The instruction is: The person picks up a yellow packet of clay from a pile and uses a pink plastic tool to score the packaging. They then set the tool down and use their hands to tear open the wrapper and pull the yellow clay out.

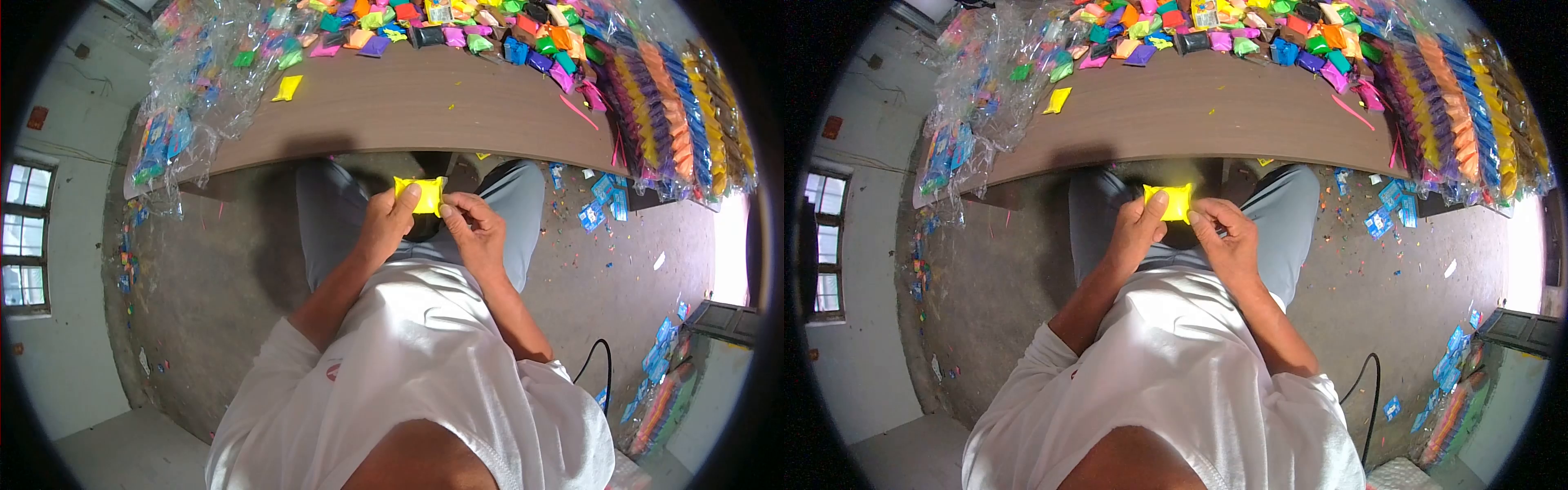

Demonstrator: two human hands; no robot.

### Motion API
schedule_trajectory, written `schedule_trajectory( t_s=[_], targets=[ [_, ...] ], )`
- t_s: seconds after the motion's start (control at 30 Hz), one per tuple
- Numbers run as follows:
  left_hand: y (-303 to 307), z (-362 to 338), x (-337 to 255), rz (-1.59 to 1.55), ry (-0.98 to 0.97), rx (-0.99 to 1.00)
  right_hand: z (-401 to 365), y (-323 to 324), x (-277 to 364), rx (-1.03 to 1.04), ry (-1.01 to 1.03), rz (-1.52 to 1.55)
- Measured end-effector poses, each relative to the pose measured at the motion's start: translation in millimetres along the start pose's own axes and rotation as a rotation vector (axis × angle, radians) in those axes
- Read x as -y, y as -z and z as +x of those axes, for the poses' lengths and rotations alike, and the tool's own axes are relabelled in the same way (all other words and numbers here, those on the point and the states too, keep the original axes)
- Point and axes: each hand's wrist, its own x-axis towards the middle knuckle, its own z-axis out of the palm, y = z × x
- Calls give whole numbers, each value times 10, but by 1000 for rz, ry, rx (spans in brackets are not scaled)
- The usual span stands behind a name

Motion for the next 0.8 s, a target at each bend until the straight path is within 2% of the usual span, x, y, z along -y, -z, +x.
schedule_trajectory(
  t_s=[0.07,0.17,0.23,0.33,0.5,0.57,0.8],
  targets=[
    [27,-9,-1,56,45,44,-4,3,2,-13,3,2],
    [16,-14,-16,100,33,34,-2,20,0,-4,-100,8],
    [0,-26,-62,93,43,40,42,19,-1,-7,-231,302],
    [-3,-24,-36,99,54,50,114,31,0,-7,-351,448],
    [9,-8,21,113,60,93,172,1,33,1,-410,503],
    [-3,-2,41,107,3,75,176,3,25,5,-421,502],
    [13,-29,-32,112,39,114,171,3,-4,28,-429,631]
  ],
)
